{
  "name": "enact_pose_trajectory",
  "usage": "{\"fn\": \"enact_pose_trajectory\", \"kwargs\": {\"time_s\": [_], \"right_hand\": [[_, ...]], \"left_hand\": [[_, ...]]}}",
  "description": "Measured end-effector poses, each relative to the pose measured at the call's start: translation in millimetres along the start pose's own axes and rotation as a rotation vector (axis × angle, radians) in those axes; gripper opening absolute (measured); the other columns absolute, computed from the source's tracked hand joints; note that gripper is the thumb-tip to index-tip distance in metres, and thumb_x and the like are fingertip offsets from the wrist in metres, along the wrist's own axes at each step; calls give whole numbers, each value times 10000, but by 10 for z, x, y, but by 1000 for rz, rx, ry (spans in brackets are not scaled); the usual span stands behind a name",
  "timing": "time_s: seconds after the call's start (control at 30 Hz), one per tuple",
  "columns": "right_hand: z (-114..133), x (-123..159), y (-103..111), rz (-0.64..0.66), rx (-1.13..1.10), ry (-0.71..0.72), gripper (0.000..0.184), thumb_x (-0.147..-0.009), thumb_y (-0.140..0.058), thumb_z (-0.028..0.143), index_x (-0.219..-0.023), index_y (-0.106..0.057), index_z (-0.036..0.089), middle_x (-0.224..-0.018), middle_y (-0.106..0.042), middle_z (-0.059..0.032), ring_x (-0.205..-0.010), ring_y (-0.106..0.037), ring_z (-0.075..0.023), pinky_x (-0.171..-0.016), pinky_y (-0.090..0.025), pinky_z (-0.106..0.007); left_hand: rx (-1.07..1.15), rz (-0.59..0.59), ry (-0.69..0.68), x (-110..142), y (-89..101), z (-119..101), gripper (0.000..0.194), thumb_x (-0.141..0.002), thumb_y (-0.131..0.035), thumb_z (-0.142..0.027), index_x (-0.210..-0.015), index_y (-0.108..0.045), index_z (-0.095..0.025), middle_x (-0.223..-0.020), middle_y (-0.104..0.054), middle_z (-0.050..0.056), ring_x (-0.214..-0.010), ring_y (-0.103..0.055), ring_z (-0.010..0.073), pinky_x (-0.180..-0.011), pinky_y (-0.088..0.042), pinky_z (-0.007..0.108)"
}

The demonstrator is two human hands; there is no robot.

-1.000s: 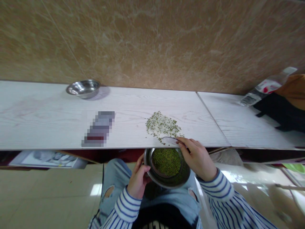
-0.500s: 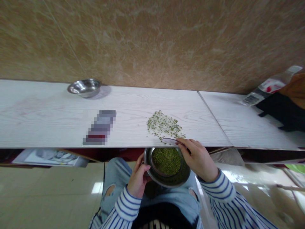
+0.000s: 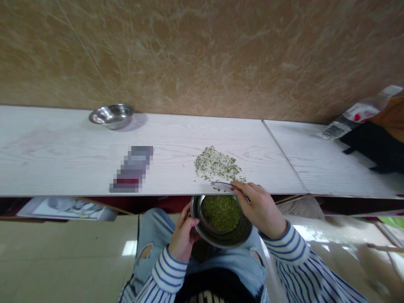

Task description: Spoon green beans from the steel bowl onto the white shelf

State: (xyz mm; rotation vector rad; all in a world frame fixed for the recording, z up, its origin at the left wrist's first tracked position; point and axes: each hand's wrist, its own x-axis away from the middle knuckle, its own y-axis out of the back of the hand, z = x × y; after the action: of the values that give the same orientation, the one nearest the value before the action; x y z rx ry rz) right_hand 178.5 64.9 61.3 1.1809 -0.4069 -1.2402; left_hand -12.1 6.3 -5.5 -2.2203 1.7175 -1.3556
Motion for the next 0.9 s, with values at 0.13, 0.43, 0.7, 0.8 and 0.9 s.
{"fn": "enact_pose_trajectory", "kwargs": {"time_s": [0.13,0.43,0.7,0.8,0.9], "right_hand": [[-24,2,13,7,24,-14,282,-886,-378,236,-1102,-557,201,-900,-651,-64,-810,-580,-169,-755,-447,-347],[-120,28,66,-46,64,-45,283,-871,-391,240,-1091,-564,199,-920,-654,-63,-835,-594,-178,-741,-455,-334],[-90,-43,9,-63,82,-43,275,-874,-392,232,-1091,-558,199,-912,-650,-68,-830,-582,-188,-750,-444,-345],[-75,-40,-3,-45,59,-34,268,-874,-400,230,-1085,-562,197,-919,-649,-64,-836,-581,-182,-752,-446,-344],[-71,-18,4,-45,29,-32,270,-874,-398,224,-1090,-559,201,-939,-649,-63,-851,-582,-177,-756,-451,-341]], "left_hand": [[-8,5,-3,-8,9,9,513,-612,-542,-163,-1110,-515,-282,-835,-590,-26,-657,-533,127,-518,-441,249],[-5,-26,-2,-10,-8,7,573,-581,-550,-187,-1145,-514,-279,-879,-608,-9,-664,-548,136,-523,-437,256],[1,-32,-13,46,-34,-29,519,-602,-555,-171,-1111,-527,-268,-843,-595,-16,-656,-537,125,-514,-435,240],[4,-28,-11,41,-31,-33,524,-607,-545,-160,-1119,-518,-263,-851,-596,-12,-666,-541,131,-510,-441,244],[9,-37,-4,19,-21,-25,540,-592,-548,-159,-1121,-513,-258,-840,-595,-9,-683,-548,143,-516,-449,254]]}}
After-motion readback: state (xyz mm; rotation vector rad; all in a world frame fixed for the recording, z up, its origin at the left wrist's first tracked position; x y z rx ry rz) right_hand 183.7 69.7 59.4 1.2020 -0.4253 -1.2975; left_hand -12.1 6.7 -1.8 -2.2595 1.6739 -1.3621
